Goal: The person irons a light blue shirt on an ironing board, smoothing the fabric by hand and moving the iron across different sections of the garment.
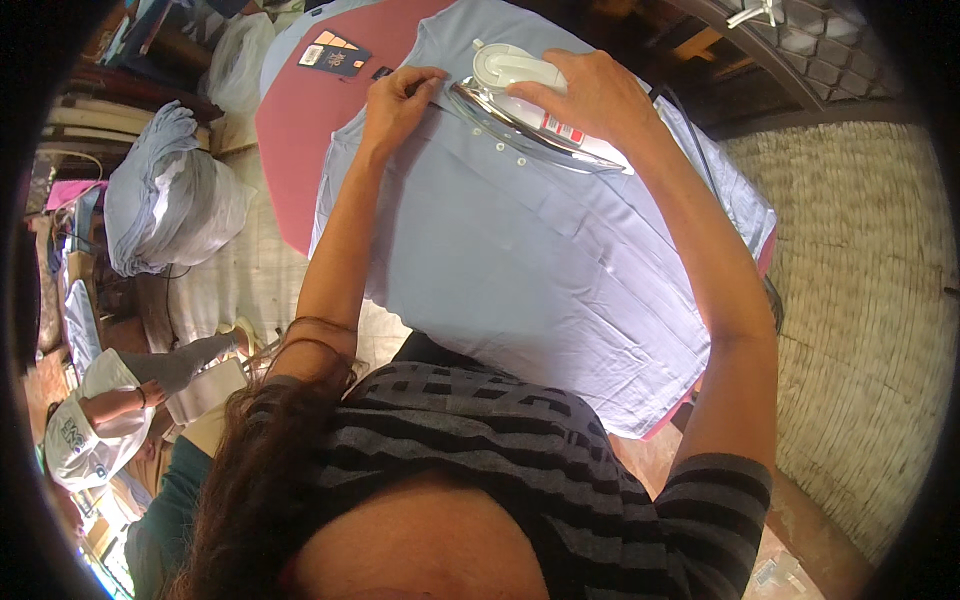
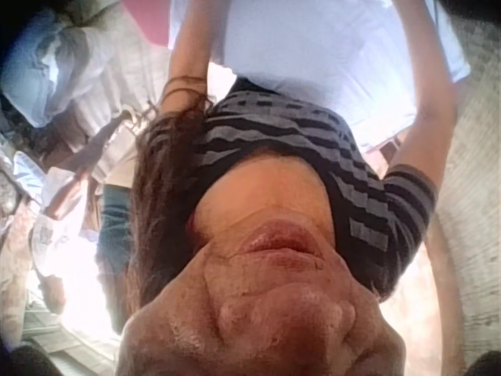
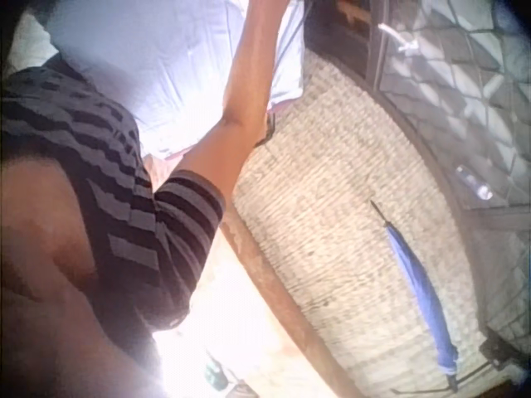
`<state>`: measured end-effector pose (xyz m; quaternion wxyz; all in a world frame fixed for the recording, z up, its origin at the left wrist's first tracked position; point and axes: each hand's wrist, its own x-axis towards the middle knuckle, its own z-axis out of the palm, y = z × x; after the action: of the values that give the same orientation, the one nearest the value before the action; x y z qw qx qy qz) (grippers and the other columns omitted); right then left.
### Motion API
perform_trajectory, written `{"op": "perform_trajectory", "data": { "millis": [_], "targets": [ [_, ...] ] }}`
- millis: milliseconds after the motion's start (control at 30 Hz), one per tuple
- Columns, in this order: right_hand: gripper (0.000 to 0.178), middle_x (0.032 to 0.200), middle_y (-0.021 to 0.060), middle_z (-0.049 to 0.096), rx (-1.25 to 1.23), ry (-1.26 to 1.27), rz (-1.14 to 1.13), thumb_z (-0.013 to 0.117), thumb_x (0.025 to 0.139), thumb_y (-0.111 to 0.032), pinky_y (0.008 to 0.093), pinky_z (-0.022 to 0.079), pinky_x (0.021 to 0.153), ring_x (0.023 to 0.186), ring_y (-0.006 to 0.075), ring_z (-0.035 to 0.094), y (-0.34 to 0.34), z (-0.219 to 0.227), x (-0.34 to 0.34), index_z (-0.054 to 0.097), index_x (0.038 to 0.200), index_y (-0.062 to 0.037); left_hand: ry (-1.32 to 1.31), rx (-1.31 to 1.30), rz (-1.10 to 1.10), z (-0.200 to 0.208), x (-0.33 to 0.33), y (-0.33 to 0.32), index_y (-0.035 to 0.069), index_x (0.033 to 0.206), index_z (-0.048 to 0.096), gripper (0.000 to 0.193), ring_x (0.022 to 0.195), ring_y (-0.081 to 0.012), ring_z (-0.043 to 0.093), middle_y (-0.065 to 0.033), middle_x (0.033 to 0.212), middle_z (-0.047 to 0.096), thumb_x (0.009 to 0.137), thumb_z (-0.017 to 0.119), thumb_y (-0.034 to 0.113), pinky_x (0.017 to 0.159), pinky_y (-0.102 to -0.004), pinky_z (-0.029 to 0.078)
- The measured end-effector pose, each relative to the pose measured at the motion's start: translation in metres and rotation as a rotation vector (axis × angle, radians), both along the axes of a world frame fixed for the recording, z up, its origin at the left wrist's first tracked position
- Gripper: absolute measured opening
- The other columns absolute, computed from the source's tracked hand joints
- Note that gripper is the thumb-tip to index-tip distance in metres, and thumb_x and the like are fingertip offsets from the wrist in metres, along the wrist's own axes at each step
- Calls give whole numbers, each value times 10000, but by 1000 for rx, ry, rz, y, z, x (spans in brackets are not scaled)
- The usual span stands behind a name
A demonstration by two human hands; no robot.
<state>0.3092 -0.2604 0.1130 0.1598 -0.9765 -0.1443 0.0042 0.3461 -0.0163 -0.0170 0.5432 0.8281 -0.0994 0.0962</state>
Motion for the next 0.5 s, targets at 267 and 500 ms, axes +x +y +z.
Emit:
{"op": "perform_trajectory", "data": {
  "millis": [267, 500],
  "targets": [
    [427, 674, 176, 653, 8, 29, 48, 729, 827, -441, 356, 492, 572, 560, 272, 625, -12, 2, -9, 674, 892, -23, -29, -86, -54, -4, 0, 11, 77, 969, 752, 152, 724, -196, 654, -91, 851, 705, 870, 642, 111, 680, -304, 500],
    [556, 745, 158, 690, -43, 144, 24, 658, 816, -582, 394, 523, 667, 726, 311, 684, 12, 9, 13, 705, 1030, -71, -152, -9, -60, -6, -2, 14, 47, 1011, 712, 165, 727, -240, 630, -97, 839, 654, 866, 647, 95, 662, -323, 492]
  ]
}}
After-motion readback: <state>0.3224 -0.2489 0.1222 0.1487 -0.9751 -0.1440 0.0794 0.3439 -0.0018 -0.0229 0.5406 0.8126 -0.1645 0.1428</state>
